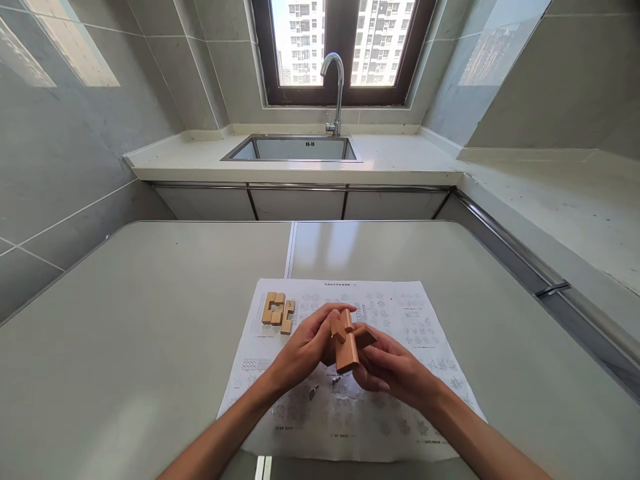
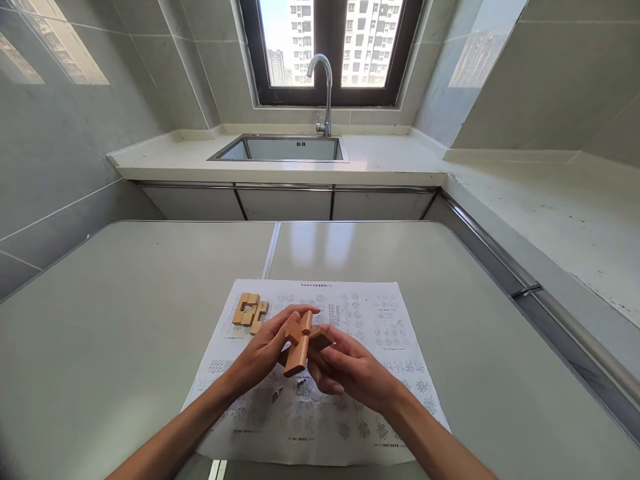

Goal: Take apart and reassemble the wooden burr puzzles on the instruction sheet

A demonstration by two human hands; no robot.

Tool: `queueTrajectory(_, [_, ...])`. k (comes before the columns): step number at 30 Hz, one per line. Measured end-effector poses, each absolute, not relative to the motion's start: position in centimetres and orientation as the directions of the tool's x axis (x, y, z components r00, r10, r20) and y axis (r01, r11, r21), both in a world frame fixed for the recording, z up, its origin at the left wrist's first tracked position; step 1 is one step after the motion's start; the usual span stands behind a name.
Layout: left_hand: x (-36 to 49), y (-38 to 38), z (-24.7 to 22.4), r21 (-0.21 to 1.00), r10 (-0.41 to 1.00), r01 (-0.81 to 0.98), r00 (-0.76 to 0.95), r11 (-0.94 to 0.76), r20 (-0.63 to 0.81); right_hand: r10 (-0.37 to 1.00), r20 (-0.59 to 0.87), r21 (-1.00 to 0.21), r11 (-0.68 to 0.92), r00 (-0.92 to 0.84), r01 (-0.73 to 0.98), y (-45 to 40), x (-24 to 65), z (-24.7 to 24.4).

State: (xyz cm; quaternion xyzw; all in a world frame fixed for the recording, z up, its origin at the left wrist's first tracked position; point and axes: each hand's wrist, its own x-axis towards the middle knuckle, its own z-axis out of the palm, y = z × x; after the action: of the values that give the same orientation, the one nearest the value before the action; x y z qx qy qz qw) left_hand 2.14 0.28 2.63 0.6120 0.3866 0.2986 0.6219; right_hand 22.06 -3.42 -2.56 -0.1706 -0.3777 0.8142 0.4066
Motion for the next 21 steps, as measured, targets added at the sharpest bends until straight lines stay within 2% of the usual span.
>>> queueTrajectory(4, [2.2,0.2,2.4,0.997,0.877,0.075,0.48,-0.002,-0.034,0.836,-0.028,-0.712,-0.401,-0.548,-0.576,-3.3,22.5,-2.8])
queueTrajectory(9, [2.0,0.2,1.9,0.996,0.825,0.033,0.564,-0.077,0.045,0.869,-0.093,-0.637,-0.427,-0.486,-0.642,-3.2,22.5,-2.7])
queueTrajectory(12, [2.1,0.0,1.4,0.975,0.815,0.104,0.57,-0.196,0.103,0.887,-0.117,-0.565,-0.429,-0.446,-0.705,-3.2,22.4,-2.4])
queueTrajectory(15, [2.3,-0.1,0.8,0.951,0.832,0.19,0.544,-0.244,0.105,0.897,-0.13,-0.522,-0.424,-0.422,-0.741,-3.1,22.4,-2.3])
queueTrajectory(21, [2.6,-0.2,0.7,0.906,0.837,0.229,0.509,-0.356,0.2,0.897,-0.14,-0.529,-0.426,-0.419,-0.734,-3.0,22.5,-2.5])
